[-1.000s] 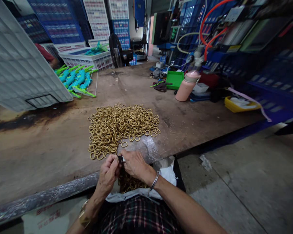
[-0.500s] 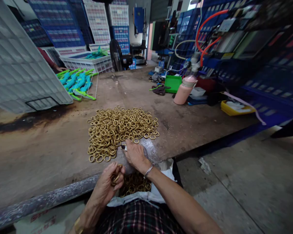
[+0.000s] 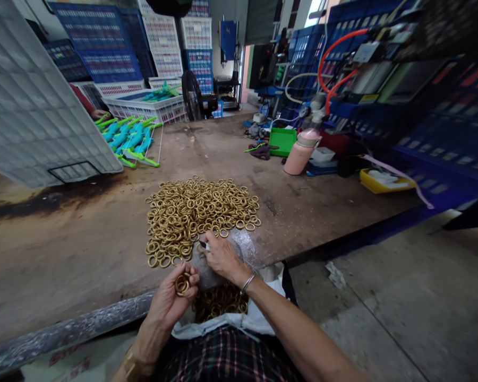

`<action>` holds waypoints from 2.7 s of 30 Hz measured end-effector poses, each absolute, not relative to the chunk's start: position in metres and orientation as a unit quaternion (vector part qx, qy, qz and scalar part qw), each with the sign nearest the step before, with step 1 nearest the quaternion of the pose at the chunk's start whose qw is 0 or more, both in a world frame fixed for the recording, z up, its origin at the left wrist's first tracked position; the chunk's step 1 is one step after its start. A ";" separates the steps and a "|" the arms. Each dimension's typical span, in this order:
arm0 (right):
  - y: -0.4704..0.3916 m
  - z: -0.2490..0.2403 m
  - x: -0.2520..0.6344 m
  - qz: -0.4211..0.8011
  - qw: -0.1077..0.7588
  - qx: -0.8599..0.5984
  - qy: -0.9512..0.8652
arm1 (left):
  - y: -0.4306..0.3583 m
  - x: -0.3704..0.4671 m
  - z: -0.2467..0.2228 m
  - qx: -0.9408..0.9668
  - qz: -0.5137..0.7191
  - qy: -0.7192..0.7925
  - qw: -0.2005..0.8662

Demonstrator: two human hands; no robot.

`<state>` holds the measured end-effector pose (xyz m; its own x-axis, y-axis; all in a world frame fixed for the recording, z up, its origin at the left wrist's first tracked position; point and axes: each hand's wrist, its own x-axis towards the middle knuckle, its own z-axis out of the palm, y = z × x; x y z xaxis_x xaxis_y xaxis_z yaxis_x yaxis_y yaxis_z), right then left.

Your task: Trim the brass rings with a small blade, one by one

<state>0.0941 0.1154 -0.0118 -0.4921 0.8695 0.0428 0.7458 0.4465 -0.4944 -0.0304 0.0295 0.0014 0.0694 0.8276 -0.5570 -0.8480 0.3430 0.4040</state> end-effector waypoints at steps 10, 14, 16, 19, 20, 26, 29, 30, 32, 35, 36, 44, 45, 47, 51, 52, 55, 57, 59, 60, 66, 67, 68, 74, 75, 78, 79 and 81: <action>0.090 -0.005 0.099 0.340 0.243 -0.383 -0.824 | 0.031 -0.026 -0.003 0.150 0.561 0.472 0.663; 0.091 0.002 0.092 0.408 0.271 -0.386 -0.782 | 0.029 -0.028 -0.007 0.208 0.555 0.518 0.617; 0.092 0.004 0.090 0.425 0.269 -0.398 -0.767 | 0.028 -0.029 -0.008 0.237 0.546 0.538 0.596; 0.092 0.005 0.087 0.430 0.253 -0.409 -0.764 | 0.027 -0.029 -0.008 0.237 0.531 0.538 0.611; 0.092 0.005 0.087 0.430 0.251 -0.407 -0.766 | 0.027 -0.029 -0.007 0.231 0.524 0.534 0.622; 0.091 0.008 0.086 0.461 0.263 -0.399 -0.748 | 0.025 -0.028 -0.002 0.234 0.530 0.505 0.640; 0.093 0.006 0.089 0.428 0.264 -0.424 -0.753 | 0.024 -0.026 0.000 0.234 0.547 0.488 0.638; 0.094 0.004 0.090 0.405 0.259 -0.427 -0.766 | 0.024 -0.026 0.001 0.234 0.550 0.485 0.639; 0.092 0.001 0.093 0.354 0.233 -0.420 -0.803 | 0.024 -0.025 0.003 0.235 0.552 0.481 0.640; 0.087 0.000 0.096 0.289 0.173 -0.398 -0.854 | 0.024 -0.025 0.003 0.245 0.555 0.480 0.634; 0.085 0.000 0.096 0.271 0.156 -0.393 -0.865 | 0.024 -0.025 0.002 0.249 0.556 0.482 0.629; 0.082 0.002 0.094 0.222 0.080 -0.391 -0.890 | 0.022 -0.029 -0.011 0.294 0.546 0.504 0.601; 0.082 0.003 0.093 0.221 0.074 -0.390 -0.891 | 0.022 -0.029 -0.012 0.301 0.546 0.506 0.596; 0.082 0.005 0.093 0.217 0.064 -0.391 -0.892 | 0.022 -0.029 -0.012 0.310 0.544 0.514 0.587; 0.080 0.008 0.090 0.199 0.042 -0.410 -0.889 | 0.024 -0.029 -0.010 0.310 0.543 0.526 0.576; 0.079 0.008 0.090 0.194 0.039 -0.415 -0.888 | 0.024 -0.029 -0.010 0.309 0.543 0.530 0.573; 0.079 0.008 0.088 0.184 0.041 -0.424 -0.886 | 0.023 -0.028 -0.010 0.309 0.542 0.540 0.565; 0.078 0.008 0.088 0.185 0.038 -0.425 -0.885 | 0.023 -0.029 -0.011 0.312 0.542 0.542 0.561; 0.078 0.008 0.088 0.189 0.035 -0.424 -0.885 | 0.022 -0.029 -0.011 0.320 0.542 0.542 0.556; 0.078 0.008 0.088 0.193 0.035 -0.422 -0.885 | 0.022 -0.029 -0.011 0.325 0.543 0.542 0.552; 0.081 0.011 0.087 0.250 0.040 -0.387 -0.887 | 0.020 -0.031 -0.012 0.349 0.546 0.549 0.528; 0.081 0.012 0.087 0.263 0.037 -0.379 -0.887 | 0.020 -0.031 -0.012 0.356 0.547 0.552 0.519; 0.082 0.013 0.087 0.272 0.033 -0.374 -0.886 | 0.020 -0.031 -0.013 0.363 0.548 0.556 0.509; 0.084 0.013 0.089 0.202 0.003 -0.426 -0.882 | 0.014 -0.030 -0.011 0.357 0.530 0.560 0.528; 0.087 0.011 0.090 0.188 -0.003 -0.440 -0.878 | 0.012 -0.029 -0.008 0.349 0.527 0.552 0.544; 0.099 0.004 0.096 0.155 -0.012 -0.501 -0.851 | 0.007 -0.023 0.004 0.316 0.519 0.495 0.621; 0.104 0.002 0.099 0.144 -0.006 -0.526 -0.838 | 0.006 -0.021 0.008 0.294 0.517 0.470 0.652; 0.114 -0.003 0.107 0.120 0.021 -0.568 -0.814 | 0.006 -0.018 0.013 0.229 0.518 0.430 0.703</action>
<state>0.1073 0.1137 -0.0029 -0.3538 0.9297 -0.1019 0.9195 0.3258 -0.2198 -0.0179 0.0059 0.0128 0.0943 0.9250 -0.3680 -0.5314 0.3593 0.7671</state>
